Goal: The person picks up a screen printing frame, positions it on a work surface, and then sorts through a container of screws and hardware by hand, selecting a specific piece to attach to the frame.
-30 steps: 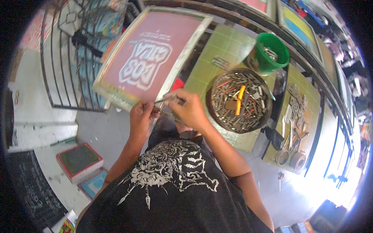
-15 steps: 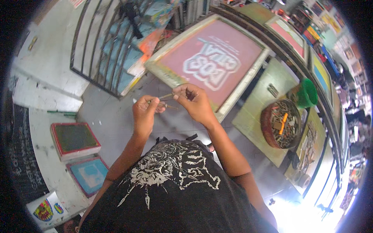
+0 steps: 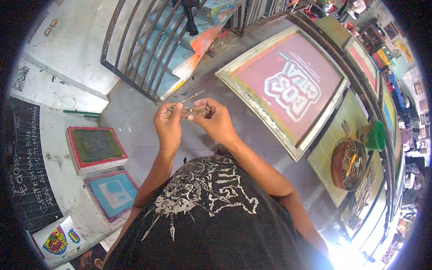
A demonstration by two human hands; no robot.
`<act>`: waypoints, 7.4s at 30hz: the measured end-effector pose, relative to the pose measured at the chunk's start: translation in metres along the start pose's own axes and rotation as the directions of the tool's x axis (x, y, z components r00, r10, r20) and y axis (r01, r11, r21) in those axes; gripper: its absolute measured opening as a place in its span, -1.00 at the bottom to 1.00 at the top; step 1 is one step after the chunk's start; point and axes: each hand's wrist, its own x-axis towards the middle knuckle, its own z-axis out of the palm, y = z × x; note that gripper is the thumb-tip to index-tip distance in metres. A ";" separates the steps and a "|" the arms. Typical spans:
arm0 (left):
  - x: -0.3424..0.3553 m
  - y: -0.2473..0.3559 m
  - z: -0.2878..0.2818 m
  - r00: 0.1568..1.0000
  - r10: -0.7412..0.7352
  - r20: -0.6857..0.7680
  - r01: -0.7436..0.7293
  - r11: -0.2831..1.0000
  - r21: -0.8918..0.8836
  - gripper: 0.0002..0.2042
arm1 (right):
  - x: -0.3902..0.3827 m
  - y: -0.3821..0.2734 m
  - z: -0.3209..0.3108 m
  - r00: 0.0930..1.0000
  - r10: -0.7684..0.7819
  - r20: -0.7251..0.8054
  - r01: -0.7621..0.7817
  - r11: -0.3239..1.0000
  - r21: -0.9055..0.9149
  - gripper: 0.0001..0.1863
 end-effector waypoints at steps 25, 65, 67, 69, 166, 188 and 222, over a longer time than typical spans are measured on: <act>0.243 -0.076 0.020 0.825 -0.540 0.163 0.563 0.810 -0.165 -0.89 | 0.233 0.029 -0.023 0.964 -0.179 -0.197 0.153 0.978 -0.143 -0.85; 0.580 -0.168 0.120 0.398 -0.476 0.784 0.584 0.791 0.184 -0.78 | 0.539 0.008 -0.085 0.665 -0.294 -0.687 0.071 0.940 -0.334 -0.58; 0.580 -0.167 0.151 0.400 -0.539 0.741 0.653 0.735 0.182 -0.78 | 0.544 0.006 -0.113 0.666 -0.279 -0.692 0.199 0.960 -0.195 -0.61; 0.583 -0.172 0.176 0.357 -0.577 0.735 0.712 0.677 0.186 -0.77 | 0.543 0.001 -0.140 0.705 -0.268 -0.656 0.248 0.960 -0.126 -0.59; 0.669 -0.323 0.648 -0.613 -0.371 0.698 0.153 0.811 0.565 -0.89 | 0.593 -0.044 -0.442 -0.239 0.072 -0.968 0.547 0.834 -0.073 -0.86; 0.634 -0.386 0.665 -0.627 -0.465 0.625 0.511 0.361 0.780 -0.82 | 0.623 -0.003 -0.475 -0.427 0.026 -0.904 0.304 0.946 -0.116 -0.75; 0.570 -0.444 0.689 -0.614 -0.539 0.577 0.586 0.180 0.790 -0.80 | 0.616 0.030 -0.460 -0.147 0.471 -0.870 0.637 0.718 0.281 -0.79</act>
